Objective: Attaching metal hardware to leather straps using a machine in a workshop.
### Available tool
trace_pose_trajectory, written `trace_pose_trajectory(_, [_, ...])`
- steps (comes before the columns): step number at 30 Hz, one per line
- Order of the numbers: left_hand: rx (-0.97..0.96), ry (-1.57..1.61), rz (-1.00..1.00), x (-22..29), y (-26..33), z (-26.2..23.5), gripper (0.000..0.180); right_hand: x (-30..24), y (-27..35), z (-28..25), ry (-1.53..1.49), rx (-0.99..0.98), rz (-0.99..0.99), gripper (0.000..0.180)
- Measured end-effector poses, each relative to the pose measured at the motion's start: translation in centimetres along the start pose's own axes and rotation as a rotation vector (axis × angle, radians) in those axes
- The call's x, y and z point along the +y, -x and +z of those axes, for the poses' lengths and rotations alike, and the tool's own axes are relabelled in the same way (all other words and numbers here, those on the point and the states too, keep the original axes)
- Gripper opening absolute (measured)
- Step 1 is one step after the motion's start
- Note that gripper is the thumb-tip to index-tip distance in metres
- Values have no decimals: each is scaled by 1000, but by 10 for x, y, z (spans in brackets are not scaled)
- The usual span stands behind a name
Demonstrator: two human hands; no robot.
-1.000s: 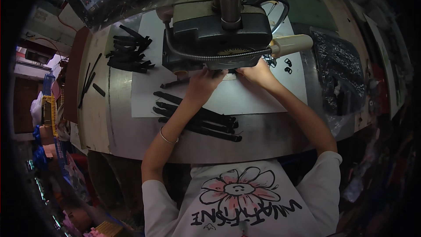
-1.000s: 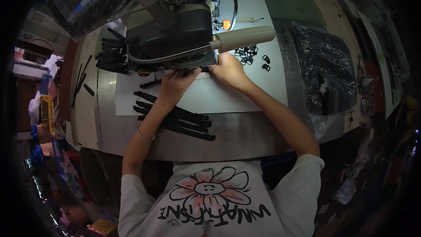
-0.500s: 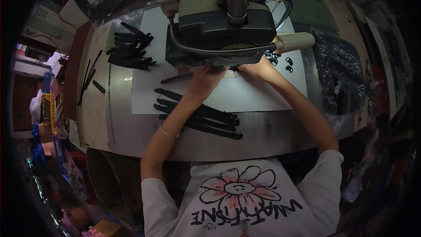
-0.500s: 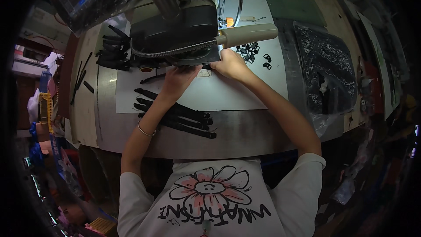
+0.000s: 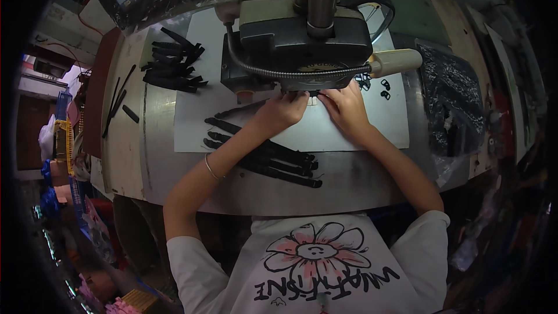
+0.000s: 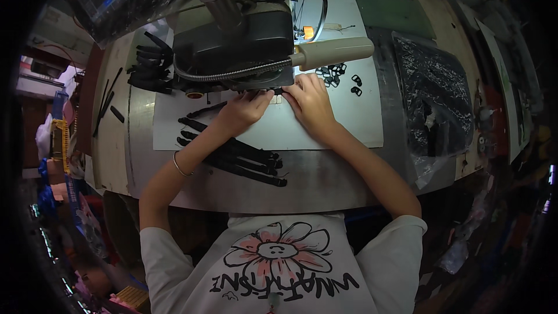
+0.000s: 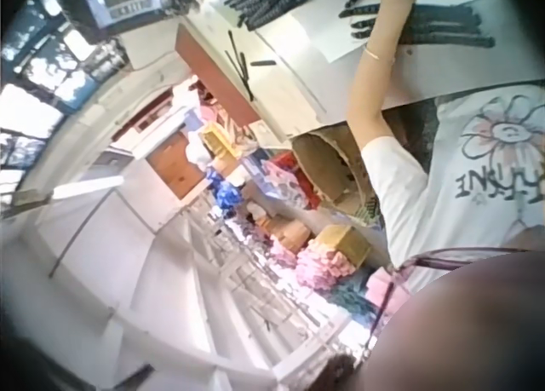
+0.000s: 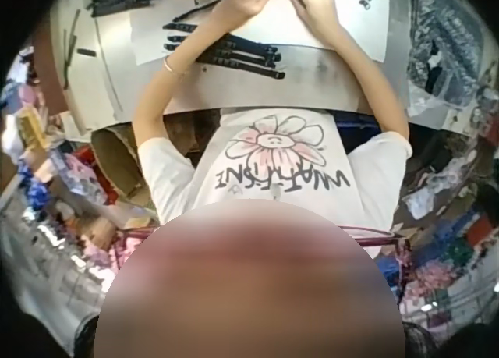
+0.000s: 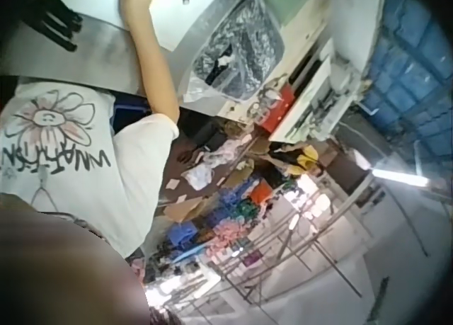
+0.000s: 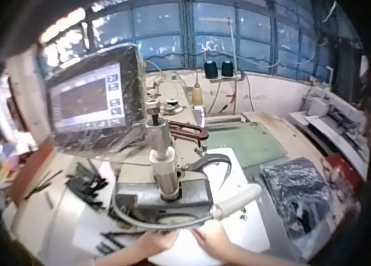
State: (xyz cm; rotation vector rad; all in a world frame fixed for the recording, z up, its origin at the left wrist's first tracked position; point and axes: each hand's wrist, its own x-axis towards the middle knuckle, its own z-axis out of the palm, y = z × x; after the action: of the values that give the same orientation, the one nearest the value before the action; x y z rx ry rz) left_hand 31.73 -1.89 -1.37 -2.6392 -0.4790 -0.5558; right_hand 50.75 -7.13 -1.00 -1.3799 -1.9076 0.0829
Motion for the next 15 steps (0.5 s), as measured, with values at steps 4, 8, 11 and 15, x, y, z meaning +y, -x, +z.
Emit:
trace_pose_trajectory(4, [136, -26, 71, -11, 3, 6, 26, -1, -1, 2, 59, 20, -53, 9])
trace_pose_trajectory(8, [109, 79, 43, -13, 8, 6, 24, 1, 0, 2, 32, 26, -55, 9])
trace_pose_trajectory(11, [143, 77, 54, -14, 7, 7, 24, 0, -1, 2, 26, 15, -37, 9])
trace_pose_trajectory(15, [132, 32, 21, -12, 0, 5, 23, 1, 1, 2, 31, 20, -41, 8])
